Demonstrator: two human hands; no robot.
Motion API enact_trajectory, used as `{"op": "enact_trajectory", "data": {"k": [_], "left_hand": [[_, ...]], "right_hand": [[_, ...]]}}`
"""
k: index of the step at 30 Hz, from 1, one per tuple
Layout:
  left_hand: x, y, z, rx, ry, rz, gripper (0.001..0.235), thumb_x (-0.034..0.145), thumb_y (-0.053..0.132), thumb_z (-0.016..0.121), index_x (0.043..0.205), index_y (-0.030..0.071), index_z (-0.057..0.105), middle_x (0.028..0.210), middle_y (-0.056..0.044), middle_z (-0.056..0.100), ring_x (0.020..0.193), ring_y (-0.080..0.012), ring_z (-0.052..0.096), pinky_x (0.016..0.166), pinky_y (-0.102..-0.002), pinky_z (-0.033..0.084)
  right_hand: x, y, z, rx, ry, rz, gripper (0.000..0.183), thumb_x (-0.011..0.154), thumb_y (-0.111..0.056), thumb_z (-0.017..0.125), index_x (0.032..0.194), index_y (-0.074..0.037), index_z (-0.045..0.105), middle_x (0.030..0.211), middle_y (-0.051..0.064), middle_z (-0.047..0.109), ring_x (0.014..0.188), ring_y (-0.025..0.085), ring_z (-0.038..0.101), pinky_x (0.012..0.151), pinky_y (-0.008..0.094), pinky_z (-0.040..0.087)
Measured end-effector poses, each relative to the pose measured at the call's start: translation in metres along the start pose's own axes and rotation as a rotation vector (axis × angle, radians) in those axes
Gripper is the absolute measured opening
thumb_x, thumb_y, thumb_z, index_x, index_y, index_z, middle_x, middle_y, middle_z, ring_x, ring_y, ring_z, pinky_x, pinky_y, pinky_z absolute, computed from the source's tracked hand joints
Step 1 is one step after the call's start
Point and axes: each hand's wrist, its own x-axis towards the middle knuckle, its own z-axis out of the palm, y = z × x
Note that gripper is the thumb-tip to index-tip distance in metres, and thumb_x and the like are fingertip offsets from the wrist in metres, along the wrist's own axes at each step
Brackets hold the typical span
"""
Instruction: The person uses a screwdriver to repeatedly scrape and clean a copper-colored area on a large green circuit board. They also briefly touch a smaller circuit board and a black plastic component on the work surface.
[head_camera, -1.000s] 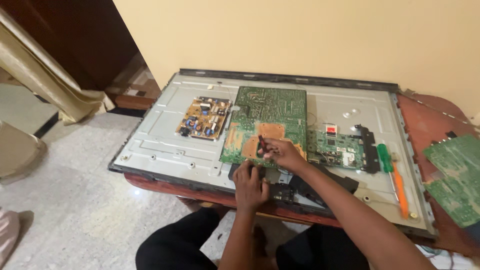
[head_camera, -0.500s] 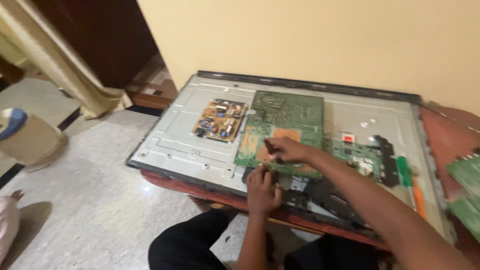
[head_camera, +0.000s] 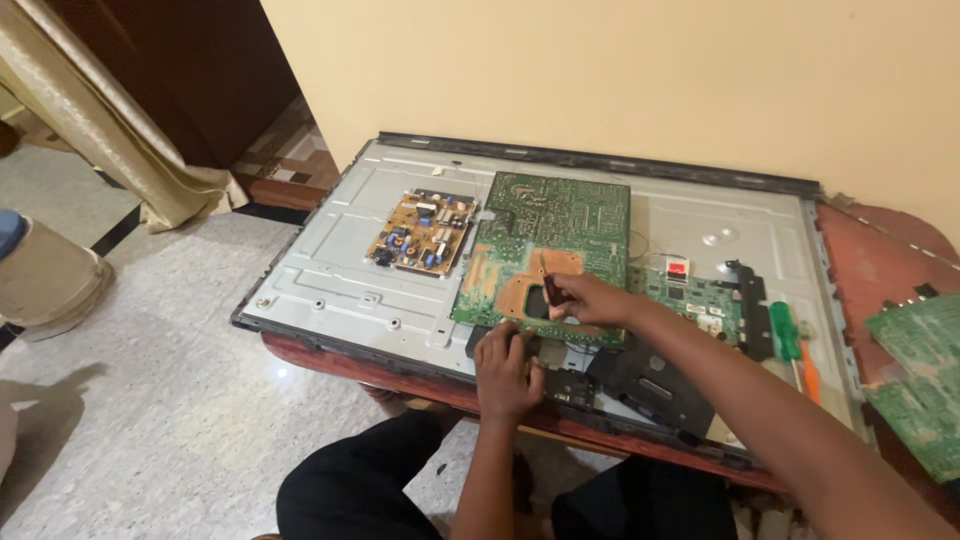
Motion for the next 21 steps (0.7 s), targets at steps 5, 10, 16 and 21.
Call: {"op": "enact_trajectory", "data": {"k": [5, 10, 16, 21], "left_hand": [[-0.002, 0.000, -0.003, -0.017, -0.017, -0.017, 0.044, 0.079, 0.021, 0.063, 0.121, 0.006, 0.065, 0.130, -0.019, 0.058, 0.128, -0.0388, 0.053, 0.110, -0.053, 0.037], [-0.002, 0.002, -0.002, -0.017, 0.003, -0.003, 0.044, 0.080, 0.020, 0.062, 0.121, 0.006, 0.065, 0.131, -0.019, 0.058, 0.128, -0.0386, 0.053, 0.110, -0.052, 0.036], [-0.003, -0.002, 0.000, -0.011, -0.009, -0.017, 0.044, 0.079, 0.021, 0.062, 0.121, 0.007, 0.065, 0.132, -0.019, 0.058, 0.127, -0.0392, 0.053, 0.110, -0.053, 0.037], [-0.003, -0.001, 0.002, 0.015, 0.001, -0.007, 0.044, 0.079, 0.022, 0.062, 0.120, 0.007, 0.066, 0.132, -0.020, 0.057, 0.125, -0.0407, 0.052, 0.110, -0.053, 0.036]], "right_hand": [[-0.007, 0.001, 0.000, 0.022, 0.001, 0.052, 0.024, 0.088, -0.008, 0.074, 0.105, -0.005, 0.058, 0.094, 0.009, 0.077, 0.091, 0.017, 0.076, 0.081, 0.036, 0.059], [-0.028, -0.004, -0.011, -0.054, 0.032, 0.169, 0.023, 0.088, -0.011, 0.076, 0.102, -0.005, 0.059, 0.093, 0.009, 0.076, 0.089, 0.017, 0.076, 0.076, 0.036, 0.060], [-0.046, -0.009, -0.023, 0.216, 0.013, 0.309, 0.016, 0.092, -0.008, 0.068, 0.102, -0.003, 0.057, 0.094, 0.011, 0.075, 0.089, 0.016, 0.076, 0.080, 0.036, 0.065], [-0.048, -0.010, -0.023, -0.017, 0.039, 0.245, 0.019, 0.088, -0.007, 0.070, 0.101, -0.003, 0.057, 0.095, 0.011, 0.077, 0.091, 0.017, 0.078, 0.081, 0.036, 0.066]]}}
